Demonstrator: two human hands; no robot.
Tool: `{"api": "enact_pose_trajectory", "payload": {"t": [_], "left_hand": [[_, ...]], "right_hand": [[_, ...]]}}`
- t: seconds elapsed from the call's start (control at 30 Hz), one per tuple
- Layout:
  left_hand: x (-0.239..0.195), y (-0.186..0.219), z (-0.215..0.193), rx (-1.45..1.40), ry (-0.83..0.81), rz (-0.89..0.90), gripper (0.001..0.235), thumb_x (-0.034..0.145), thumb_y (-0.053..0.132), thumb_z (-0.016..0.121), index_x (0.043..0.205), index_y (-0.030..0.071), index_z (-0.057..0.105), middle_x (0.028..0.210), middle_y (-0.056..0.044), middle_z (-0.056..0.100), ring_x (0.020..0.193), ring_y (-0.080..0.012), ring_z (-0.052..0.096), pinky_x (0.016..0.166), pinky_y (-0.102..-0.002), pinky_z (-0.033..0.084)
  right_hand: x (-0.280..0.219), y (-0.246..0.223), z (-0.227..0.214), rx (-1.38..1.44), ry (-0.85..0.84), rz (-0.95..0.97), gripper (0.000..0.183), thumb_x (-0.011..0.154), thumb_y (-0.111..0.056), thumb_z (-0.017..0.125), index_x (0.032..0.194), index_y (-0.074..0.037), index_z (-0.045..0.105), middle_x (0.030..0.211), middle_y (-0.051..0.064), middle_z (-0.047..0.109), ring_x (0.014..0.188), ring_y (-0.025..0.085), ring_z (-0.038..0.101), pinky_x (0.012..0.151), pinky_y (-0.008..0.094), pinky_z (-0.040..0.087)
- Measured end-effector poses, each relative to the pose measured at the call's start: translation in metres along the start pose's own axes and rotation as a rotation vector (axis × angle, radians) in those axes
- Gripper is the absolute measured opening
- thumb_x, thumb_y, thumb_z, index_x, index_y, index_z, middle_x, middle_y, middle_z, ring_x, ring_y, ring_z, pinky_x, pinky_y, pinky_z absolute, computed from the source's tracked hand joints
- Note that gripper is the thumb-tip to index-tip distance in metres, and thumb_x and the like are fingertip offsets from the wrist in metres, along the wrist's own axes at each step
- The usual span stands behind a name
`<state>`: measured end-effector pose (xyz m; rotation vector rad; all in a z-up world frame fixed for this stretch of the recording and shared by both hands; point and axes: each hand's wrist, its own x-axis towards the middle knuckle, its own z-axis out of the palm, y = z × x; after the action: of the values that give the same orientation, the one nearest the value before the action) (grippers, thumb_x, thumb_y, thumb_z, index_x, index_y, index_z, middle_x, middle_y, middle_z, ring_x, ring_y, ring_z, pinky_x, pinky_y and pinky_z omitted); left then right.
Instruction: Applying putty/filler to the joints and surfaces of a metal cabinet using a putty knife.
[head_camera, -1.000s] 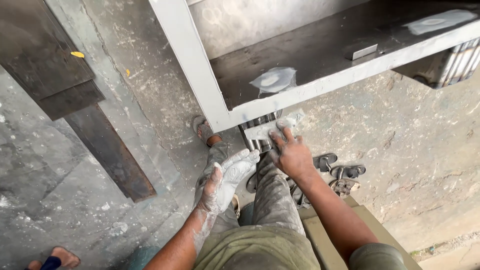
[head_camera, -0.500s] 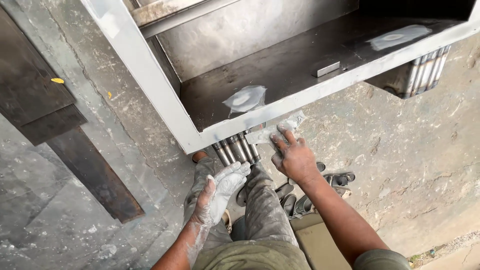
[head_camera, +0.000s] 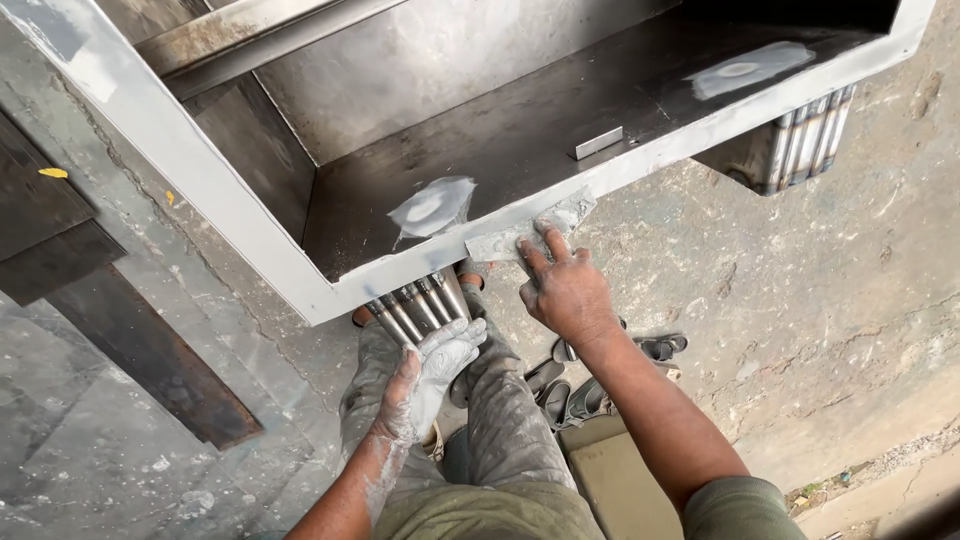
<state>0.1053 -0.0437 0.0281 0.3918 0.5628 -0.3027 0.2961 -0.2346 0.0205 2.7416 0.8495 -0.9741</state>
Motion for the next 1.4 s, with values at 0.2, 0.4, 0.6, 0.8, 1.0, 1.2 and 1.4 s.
{"api": "enact_pose_trajectory", "payload": {"t": [0.2, 0.4, 0.6, 0.8, 1.0, 1.2, 1.4], "left_hand": [[0.021, 0.008, 0.011, 0.048, -0.018, 0.017, 0.1, 0.091, 0.069, 0.059, 0.152, -0.008, 0.039, 0.157, -0.03, 0.045, 0.149, -0.0401, 0.041, 0.126, -0.052, 0.026], [0.006, -0.004, 0.021, 0.052, -0.008, 0.027, 0.096, 0.094, 0.066, 0.058, 0.153, -0.008, 0.039, 0.157, -0.03, 0.044, 0.15, -0.0405, 0.04, 0.127, -0.052, 0.025], [-0.031, -0.016, 0.005, 0.022, 0.013, -0.003, 0.088, 0.098, 0.059, 0.055, 0.152, -0.008, 0.04, 0.157, -0.029, 0.046, 0.148, -0.04, 0.042, 0.126, -0.051, 0.026], [-0.07, 0.002, -0.034, -0.033, 0.11, 0.011, 0.086, 0.099, 0.059, 0.053, 0.152, -0.008, 0.04, 0.157, -0.028, 0.044, 0.148, -0.0396, 0.04, 0.127, -0.052, 0.025], [-0.092, 0.03, -0.064, -0.059, 0.147, 0.149, 0.089, 0.099, 0.063, 0.046, 0.155, -0.005, 0.034, 0.162, -0.028, 0.038, 0.152, -0.0404, 0.035, 0.127, -0.053, 0.02], [-0.113, 0.052, -0.097, -0.169, 0.29, 0.326, 0.093, 0.099, 0.067, 0.041, 0.159, -0.002, 0.026, 0.168, -0.024, 0.027, 0.156, -0.0389, 0.026, 0.128, -0.051, 0.015], [-0.113, 0.066, -0.129, -0.233, 0.419, 0.407, 0.098, 0.097, 0.07, 0.039, 0.163, 0.002, 0.016, 0.171, -0.018, 0.019, 0.159, -0.0333, 0.018, 0.128, -0.048, 0.01]], "right_hand": [[-0.023, 0.042, -0.031, 0.211, -0.017, 0.198, 0.065, 0.085, -0.038, 0.066, 0.148, -0.027, 0.055, 0.158, 0.007, 0.04, 0.11, 0.046, 0.064, 0.093, 0.051, 0.057], [0.012, 0.089, 0.004, 0.565, 0.033, 0.562, 0.058, 0.099, -0.038, 0.06, 0.152, -0.018, 0.05, 0.149, 0.011, 0.046, 0.116, 0.038, 0.067, 0.105, 0.047, 0.054], [-0.012, -0.034, -0.026, 0.516, -0.385, 0.306, 0.057, 0.099, -0.038, 0.057, 0.151, -0.016, 0.047, 0.154, 0.013, 0.038, 0.117, 0.037, 0.066, 0.112, 0.044, 0.047], [-0.047, 0.024, -0.007, 1.488, 0.046, 0.415, 0.048, 0.097, 0.006, 0.053, 0.145, 0.006, 0.049, 0.124, 0.035, 0.063, 0.071, 0.033, 0.055, 0.064, 0.06, 0.05], [0.023, 0.021, -0.068, 1.798, 0.284, 0.663, 0.04, 0.104, -0.002, 0.043, 0.138, -0.001, 0.023, 0.111, 0.021, 0.07, 0.077, 0.027, 0.073, 0.069, 0.043, 0.066], [0.027, -0.114, -0.029, 1.834, 0.021, 0.635, 0.025, 0.101, 0.002, 0.047, 0.124, 0.007, 0.041, 0.1, 0.024, 0.071, 0.077, 0.026, 0.075, 0.071, 0.042, 0.065], [0.043, -0.176, 0.013, 1.84, -0.428, 0.693, 0.022, 0.103, -0.003, 0.047, 0.112, 0.015, 0.053, 0.093, 0.022, 0.071, 0.074, 0.029, 0.075, 0.066, 0.042, 0.066]]}}
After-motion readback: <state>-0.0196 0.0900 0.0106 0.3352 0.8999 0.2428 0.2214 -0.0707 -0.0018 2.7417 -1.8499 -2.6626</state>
